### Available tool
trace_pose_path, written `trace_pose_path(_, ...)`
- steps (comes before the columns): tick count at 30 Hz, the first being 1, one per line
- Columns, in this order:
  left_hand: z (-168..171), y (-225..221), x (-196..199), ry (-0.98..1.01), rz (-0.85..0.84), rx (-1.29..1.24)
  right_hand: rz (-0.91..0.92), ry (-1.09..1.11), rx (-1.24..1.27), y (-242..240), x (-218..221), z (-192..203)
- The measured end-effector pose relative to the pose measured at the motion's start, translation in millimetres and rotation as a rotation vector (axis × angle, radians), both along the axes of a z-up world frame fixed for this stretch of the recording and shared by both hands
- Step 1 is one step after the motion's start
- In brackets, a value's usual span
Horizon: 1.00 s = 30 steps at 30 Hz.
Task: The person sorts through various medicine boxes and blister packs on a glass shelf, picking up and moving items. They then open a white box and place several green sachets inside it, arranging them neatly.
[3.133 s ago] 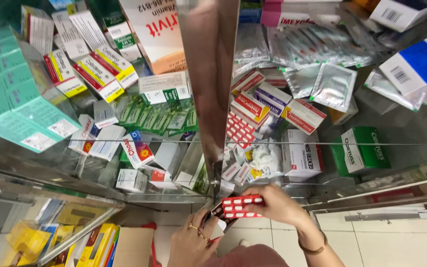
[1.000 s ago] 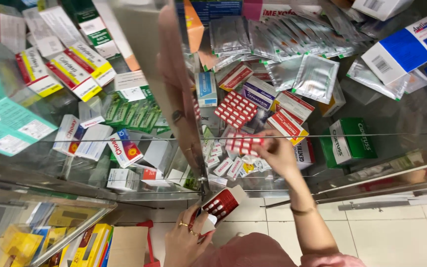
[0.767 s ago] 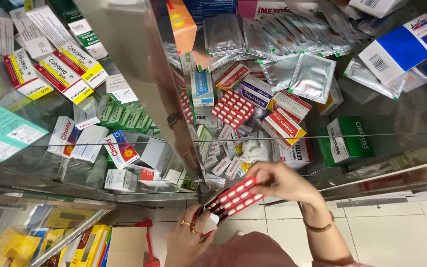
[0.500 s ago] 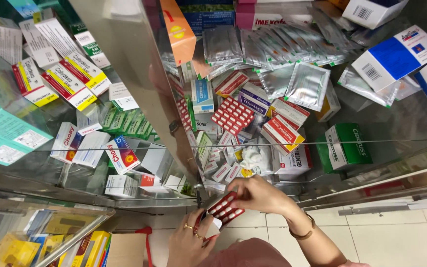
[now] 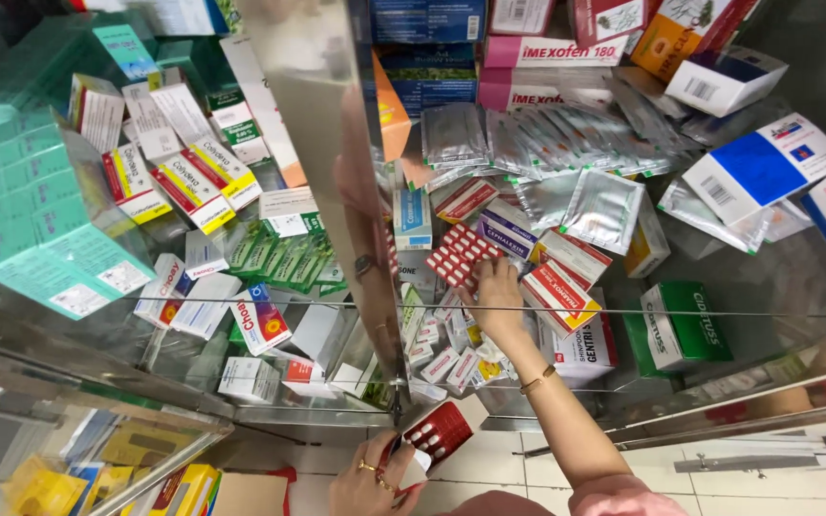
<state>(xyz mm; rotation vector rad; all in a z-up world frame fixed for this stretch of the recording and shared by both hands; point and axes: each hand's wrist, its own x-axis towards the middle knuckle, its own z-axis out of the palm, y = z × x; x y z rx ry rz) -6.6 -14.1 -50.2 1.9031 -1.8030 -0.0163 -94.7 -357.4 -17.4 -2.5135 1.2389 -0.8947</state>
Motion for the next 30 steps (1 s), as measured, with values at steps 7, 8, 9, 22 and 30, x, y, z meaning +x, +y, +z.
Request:
trace_pose_path(7,23.2,4.0,-9.6,0.044,0.092,0.010,0.066,-0.078,0.071,-4.3,-15.0,-14.0)
trace_pose_path(8,24.5,3.9,-9.3,0.048,0.080,0.014,0.078,-0.087,0.083,-5.3,-17.6,-13.4)
trace_pose_path(9,24.5,4.9,-9.6,0.048,0.078,0.016,0.076,-0.086,0.085,-4.6,-19.2,-11.4)
trace_pose_path(22,23.4,6.2,-11.8,0.021,0.113,-0.093,0.194,-0.012,0.327,13.2,-48.9,8.5)
trace_pose_path(30,21.5,7.2,-11.5,0.031,0.117,-0.098,0.230,0.042,0.330,19.9,-56.5,20.6)
